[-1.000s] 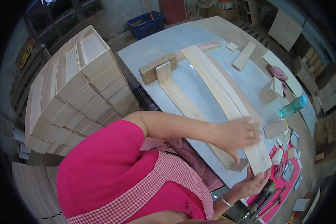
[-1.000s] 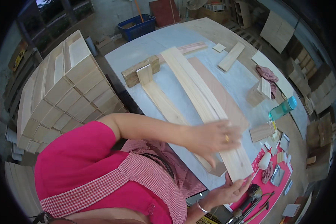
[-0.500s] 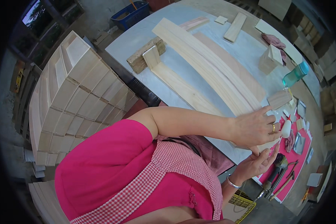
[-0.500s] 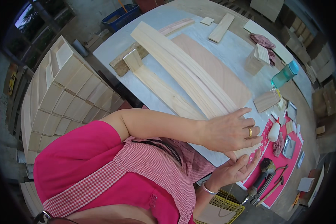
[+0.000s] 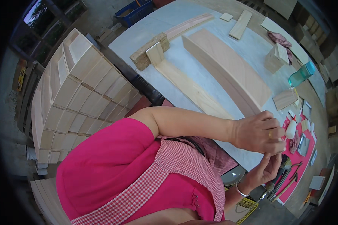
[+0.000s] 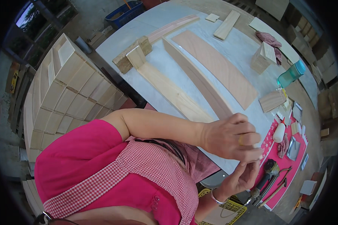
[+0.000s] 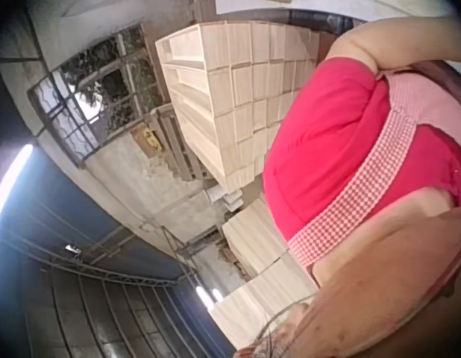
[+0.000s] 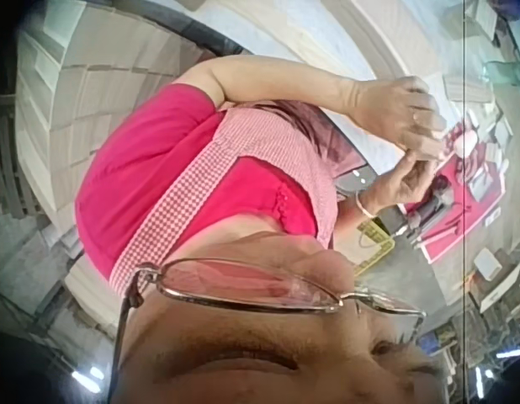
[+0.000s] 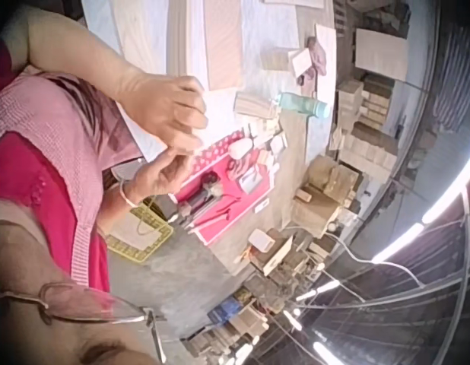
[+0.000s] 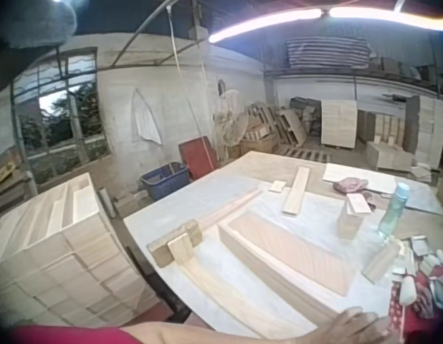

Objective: Assembling wooden boxes by gluing and stapling wooden panels together.

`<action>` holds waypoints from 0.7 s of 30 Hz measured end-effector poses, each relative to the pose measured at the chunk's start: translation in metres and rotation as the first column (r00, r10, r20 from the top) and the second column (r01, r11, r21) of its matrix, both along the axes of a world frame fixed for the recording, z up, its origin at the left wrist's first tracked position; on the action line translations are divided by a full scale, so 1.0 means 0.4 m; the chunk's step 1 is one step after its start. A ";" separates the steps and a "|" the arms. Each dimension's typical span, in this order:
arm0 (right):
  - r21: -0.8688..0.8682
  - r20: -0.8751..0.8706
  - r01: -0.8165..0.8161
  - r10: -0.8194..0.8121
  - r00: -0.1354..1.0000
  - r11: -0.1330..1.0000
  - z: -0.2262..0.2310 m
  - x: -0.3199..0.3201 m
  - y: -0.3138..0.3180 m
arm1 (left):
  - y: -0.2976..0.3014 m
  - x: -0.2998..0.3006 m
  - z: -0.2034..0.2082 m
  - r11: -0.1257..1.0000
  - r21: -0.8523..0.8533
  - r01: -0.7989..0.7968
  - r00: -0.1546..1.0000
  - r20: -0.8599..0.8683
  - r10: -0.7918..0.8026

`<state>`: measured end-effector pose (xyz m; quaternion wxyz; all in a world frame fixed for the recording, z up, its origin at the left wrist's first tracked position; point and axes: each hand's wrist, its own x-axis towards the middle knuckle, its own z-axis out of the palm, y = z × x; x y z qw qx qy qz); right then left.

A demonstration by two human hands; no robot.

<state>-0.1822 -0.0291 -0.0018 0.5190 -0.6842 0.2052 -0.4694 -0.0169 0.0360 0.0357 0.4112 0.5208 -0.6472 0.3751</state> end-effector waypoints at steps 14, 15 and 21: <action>-0.458 -0.355 -0.171 -0.003 0.935 0.873 0.026 -0.057 0.072 | 0.189 0.012 -0.055 0.767 0.482 0.423 0.883 -0.408 -0.230; -0.473 -0.353 -0.158 -0.022 0.935 0.867 0.022 -0.056 0.074 | 0.177 0.011 -0.058 0.776 0.474 0.415 0.888 -0.397 -0.232; -0.527 -0.371 -0.113 -0.108 0.922 0.842 -0.011 -0.067 0.086 | 0.148 -0.006 -0.096 0.654 0.609 0.450 0.886 -0.395 -0.242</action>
